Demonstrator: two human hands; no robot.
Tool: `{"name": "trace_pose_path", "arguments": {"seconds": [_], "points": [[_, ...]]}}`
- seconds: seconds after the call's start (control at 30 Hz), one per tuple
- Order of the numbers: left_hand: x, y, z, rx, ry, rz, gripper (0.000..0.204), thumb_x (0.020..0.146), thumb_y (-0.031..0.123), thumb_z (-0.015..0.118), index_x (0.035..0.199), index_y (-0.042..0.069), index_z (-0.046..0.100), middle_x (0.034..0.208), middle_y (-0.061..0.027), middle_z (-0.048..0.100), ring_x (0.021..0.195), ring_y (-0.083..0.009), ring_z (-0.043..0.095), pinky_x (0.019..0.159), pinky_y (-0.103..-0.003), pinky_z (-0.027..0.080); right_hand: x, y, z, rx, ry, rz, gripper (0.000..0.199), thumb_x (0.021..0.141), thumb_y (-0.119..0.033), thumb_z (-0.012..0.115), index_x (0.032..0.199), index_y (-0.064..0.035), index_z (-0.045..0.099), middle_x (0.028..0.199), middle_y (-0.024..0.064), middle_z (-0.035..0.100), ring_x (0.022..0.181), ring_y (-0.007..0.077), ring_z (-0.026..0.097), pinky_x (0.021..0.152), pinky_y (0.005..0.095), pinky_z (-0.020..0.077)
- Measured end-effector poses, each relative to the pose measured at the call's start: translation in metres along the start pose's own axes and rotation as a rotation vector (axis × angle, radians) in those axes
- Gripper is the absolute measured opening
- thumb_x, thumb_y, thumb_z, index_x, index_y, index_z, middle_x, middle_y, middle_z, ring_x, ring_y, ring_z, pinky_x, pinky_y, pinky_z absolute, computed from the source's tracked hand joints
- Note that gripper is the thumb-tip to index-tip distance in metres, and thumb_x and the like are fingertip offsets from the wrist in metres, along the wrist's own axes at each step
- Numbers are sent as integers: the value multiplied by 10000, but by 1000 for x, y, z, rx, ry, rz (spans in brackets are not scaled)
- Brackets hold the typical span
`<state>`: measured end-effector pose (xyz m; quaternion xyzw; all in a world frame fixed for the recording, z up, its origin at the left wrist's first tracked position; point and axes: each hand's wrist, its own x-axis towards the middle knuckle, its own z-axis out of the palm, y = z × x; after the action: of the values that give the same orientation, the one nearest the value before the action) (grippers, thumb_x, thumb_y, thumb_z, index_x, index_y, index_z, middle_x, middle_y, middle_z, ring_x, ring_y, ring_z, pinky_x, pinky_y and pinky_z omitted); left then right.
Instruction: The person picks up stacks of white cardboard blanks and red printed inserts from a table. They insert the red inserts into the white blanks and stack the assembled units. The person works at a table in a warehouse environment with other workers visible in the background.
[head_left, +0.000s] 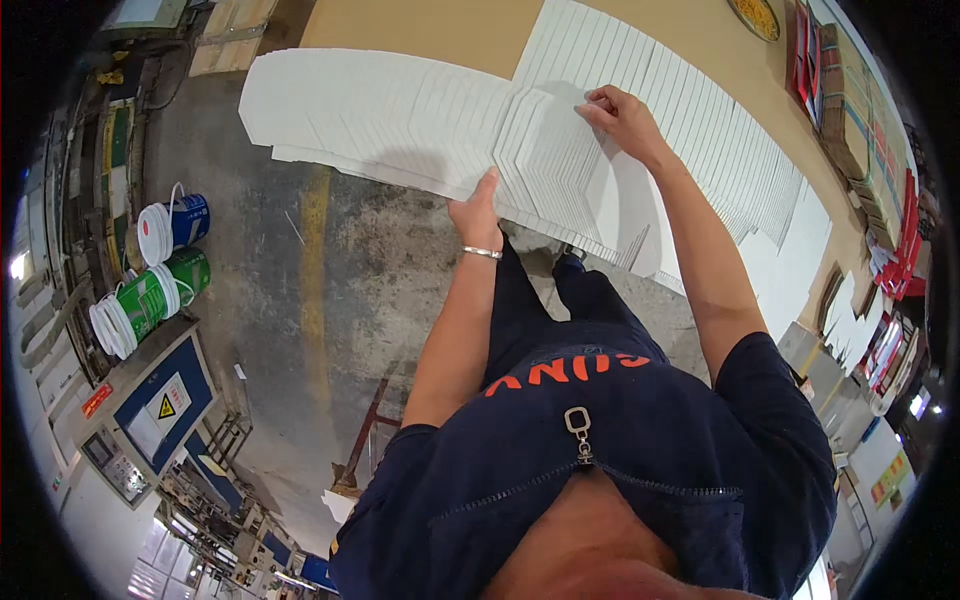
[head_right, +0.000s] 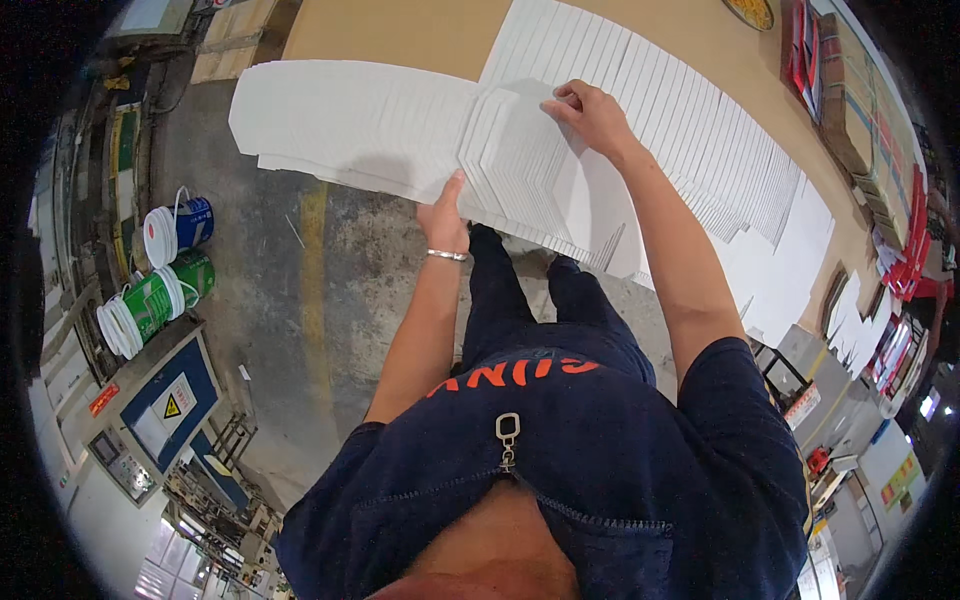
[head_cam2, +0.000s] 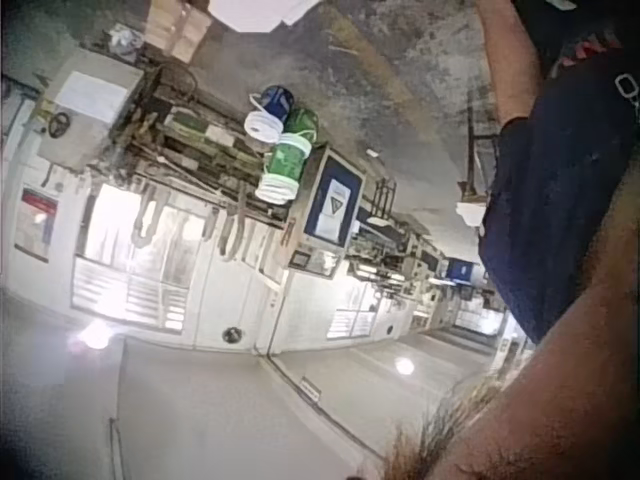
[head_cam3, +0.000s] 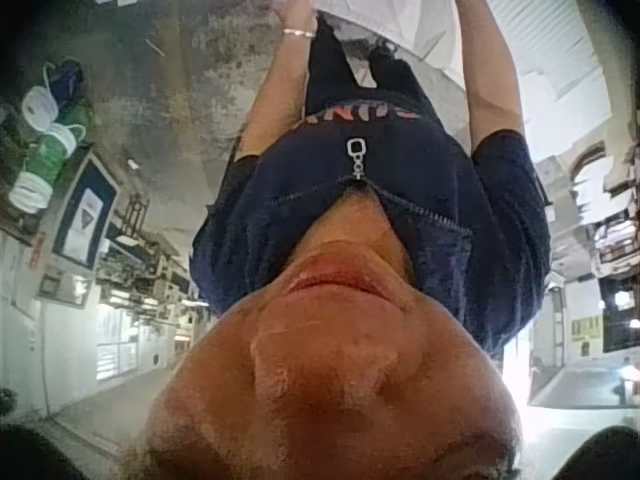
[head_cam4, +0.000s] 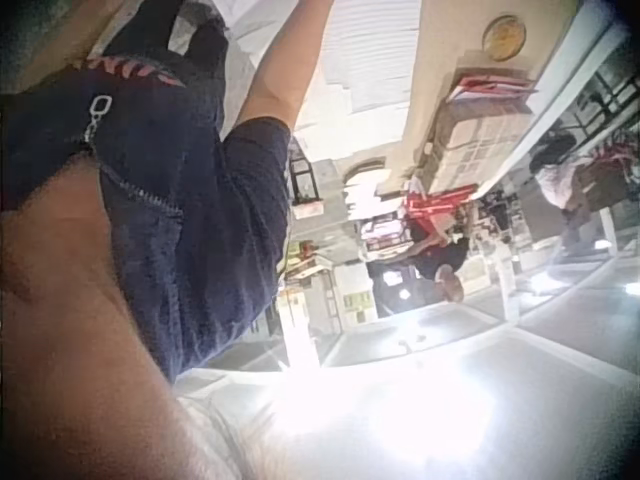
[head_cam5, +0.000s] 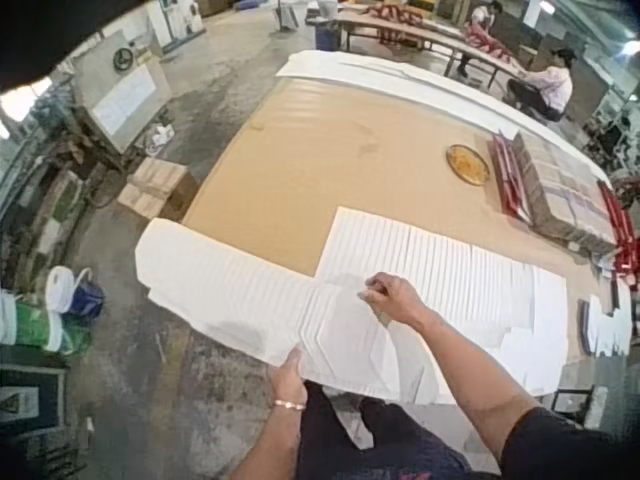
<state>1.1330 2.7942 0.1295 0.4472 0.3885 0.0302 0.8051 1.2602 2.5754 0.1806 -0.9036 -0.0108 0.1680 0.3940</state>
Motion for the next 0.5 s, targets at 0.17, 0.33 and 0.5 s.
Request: {"name": "trace_pose_path", "arguments": {"seconds": [0.17, 0.33, 0.5], "points": [[4, 0, -2, -6, 35, -46, 582, 753, -16, 691, 1272, -35, 430, 1237, -119, 531, 1088, -215, 538, 931, -325, 430, 4, 21, 10, 136, -9, 22, 387, 791, -308, 704, 1024, -7, 634, 794, 83, 647, 739, 173, 614, 702, 288, 481], [-5, 7, 8, 12, 51, 50, 580, 747, -28, 686, 1266, -30, 428, 1246, -118, 516, 1103, -217, 526, 939, -336, 428, 7, 26, 10, 183, -81, 43, 377, 786, -289, 711, 1024, -8, 632, 763, 33, 597, 714, 131, 556, 684, 271, 459], [-3, 2, 6, -13, 39, 79, 639, 738, -33, 690, 1296, -17, 380, 1267, -119, 491, 1135, -221, 502, 954, -342, 420, 5, 25, 5, 192, -92, -1, 377, 789, -273, 710, 1036, -4, 620, 770, 25, 583, 724, 121, 545, 688, 263, 454]]}}
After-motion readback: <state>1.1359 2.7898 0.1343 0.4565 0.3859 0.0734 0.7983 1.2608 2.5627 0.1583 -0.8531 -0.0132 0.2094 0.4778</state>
